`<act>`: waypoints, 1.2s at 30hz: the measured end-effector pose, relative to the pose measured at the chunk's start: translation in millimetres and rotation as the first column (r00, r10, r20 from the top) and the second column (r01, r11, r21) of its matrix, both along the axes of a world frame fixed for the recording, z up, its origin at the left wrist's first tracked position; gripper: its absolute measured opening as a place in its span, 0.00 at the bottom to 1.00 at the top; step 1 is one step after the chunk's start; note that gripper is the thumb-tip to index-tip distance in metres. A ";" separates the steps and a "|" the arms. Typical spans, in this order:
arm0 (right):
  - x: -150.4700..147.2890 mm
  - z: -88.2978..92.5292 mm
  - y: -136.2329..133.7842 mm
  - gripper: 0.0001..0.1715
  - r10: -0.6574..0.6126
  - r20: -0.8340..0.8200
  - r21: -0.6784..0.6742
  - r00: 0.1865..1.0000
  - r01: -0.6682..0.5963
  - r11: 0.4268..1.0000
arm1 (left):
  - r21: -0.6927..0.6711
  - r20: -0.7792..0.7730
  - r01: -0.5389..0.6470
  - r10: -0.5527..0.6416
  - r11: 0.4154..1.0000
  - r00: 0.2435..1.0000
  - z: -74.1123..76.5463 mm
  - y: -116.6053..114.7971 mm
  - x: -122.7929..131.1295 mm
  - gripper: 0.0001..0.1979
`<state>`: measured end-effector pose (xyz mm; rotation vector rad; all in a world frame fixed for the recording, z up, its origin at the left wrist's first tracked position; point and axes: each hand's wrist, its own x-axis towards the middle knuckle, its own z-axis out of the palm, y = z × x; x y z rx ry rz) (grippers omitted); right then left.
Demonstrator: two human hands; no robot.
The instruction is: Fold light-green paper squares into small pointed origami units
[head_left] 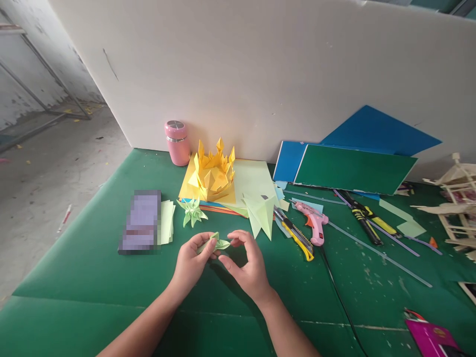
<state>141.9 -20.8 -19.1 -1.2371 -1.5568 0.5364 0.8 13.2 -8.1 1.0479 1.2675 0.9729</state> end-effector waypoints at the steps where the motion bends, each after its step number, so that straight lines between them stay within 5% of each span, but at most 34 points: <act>1: -1.3 -1.0 0.3 0.16 0.002 -0.025 -0.041 1.000 -0.003 0.999 | 0.002 0.003 0.004 -0.004 1.000 1.000 -0.6 0.0 -0.4 0.17; 6: -7.2 -1.4 1.4 0.02 0.026 -0.049 -0.121 0.998 -0.032 0.992 | 0.032 -0.004 0.030 -0.029 0.999 1.000 -0.1 -1.1 -1.9 0.12; 17: -8.7 -1.8 0.0 0.05 -0.040 -0.033 0.031 0.999 0.041 0.999 | 0.095 0.011 0.168 -0.170 0.981 0.985 4.8 -6.9 -1.4 0.07; 36: -14.9 1.4 -1.7 0.07 -0.024 0.003 0.055 1.000 0.024 0.998 | -0.002 0.083 -0.074 0.074 0.997 0.994 7.9 -17.9 6.5 0.05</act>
